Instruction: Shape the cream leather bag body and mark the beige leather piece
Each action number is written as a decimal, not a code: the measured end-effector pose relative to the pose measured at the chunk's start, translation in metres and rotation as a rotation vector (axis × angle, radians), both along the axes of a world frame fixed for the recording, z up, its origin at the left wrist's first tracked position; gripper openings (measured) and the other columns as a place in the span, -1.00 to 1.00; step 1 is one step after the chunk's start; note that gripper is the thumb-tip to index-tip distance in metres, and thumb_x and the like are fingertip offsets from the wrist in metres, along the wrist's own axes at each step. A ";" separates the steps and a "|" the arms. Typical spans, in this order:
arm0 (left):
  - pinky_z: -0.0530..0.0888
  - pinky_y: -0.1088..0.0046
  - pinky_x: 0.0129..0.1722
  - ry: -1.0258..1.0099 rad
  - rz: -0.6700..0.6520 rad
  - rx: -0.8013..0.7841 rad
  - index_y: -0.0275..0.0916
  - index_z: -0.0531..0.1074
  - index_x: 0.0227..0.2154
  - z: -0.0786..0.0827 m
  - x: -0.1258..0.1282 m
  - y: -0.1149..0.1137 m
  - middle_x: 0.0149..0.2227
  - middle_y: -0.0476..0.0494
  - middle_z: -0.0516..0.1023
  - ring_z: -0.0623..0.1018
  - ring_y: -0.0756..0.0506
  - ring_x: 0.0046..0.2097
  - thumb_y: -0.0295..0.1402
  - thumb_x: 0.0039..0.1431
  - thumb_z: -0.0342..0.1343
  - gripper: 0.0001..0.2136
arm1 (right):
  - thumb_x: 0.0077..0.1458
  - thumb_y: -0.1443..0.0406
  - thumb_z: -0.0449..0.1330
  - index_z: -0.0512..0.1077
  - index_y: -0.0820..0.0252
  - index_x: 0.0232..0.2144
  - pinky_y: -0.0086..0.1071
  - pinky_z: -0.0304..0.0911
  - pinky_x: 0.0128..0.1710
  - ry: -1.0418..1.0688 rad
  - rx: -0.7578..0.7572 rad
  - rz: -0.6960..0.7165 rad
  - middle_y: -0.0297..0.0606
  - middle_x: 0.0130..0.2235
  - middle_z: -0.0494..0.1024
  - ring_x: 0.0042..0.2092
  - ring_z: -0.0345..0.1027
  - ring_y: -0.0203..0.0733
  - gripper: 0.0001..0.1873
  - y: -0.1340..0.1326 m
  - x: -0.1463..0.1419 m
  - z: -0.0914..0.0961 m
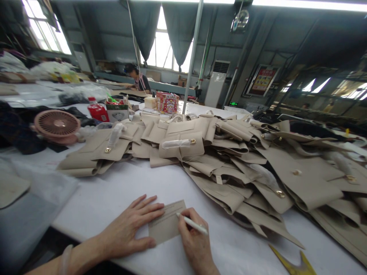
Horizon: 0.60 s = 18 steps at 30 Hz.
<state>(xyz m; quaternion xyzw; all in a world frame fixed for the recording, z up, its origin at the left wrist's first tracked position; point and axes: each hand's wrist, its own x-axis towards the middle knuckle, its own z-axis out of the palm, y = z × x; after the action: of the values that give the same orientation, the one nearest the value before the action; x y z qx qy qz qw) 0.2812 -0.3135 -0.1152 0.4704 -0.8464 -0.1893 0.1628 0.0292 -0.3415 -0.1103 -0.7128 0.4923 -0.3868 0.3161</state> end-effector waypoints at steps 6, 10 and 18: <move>-0.03 -0.22 0.43 0.000 -0.002 0.009 0.14 0.16 0.33 0.000 0.000 0.000 0.40 0.06 0.21 0.09 -0.36 0.44 0.10 0.20 0.19 -0.32 | 0.28 0.05 0.11 0.39 0.11 -0.47 -0.39 0.09 -0.40 -0.003 0.011 0.004 -0.43 -0.50 0.40 -0.43 0.26 -0.27 -0.65 0.000 0.000 0.000; -0.06 -0.21 0.44 0.002 -0.002 0.020 0.14 0.15 0.33 0.000 0.000 0.000 0.40 0.07 0.19 0.07 -0.35 0.45 0.07 0.20 0.21 -0.32 | 0.28 0.03 0.11 0.39 0.11 -0.46 -0.39 0.09 -0.39 -0.030 0.038 0.004 -0.43 -0.50 0.39 -0.42 0.25 -0.27 -0.64 0.001 -0.001 0.000; -0.05 -0.20 0.43 0.021 -0.012 0.006 0.10 0.17 0.33 0.001 0.000 0.000 0.39 0.00 0.22 0.10 -0.38 0.44 0.06 0.21 0.20 -0.34 | 0.27 0.04 0.12 0.40 0.11 -0.46 -0.39 0.08 -0.41 -0.004 0.014 -0.011 -0.45 -0.51 0.40 -0.44 0.25 -0.28 -0.65 -0.001 -0.001 -0.003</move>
<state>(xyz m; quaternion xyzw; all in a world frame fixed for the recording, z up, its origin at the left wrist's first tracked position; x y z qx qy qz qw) 0.2811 -0.3136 -0.1147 0.4639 -0.8468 -0.1979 0.1692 0.0286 -0.3421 -0.1133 -0.7072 0.4982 -0.3865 0.3200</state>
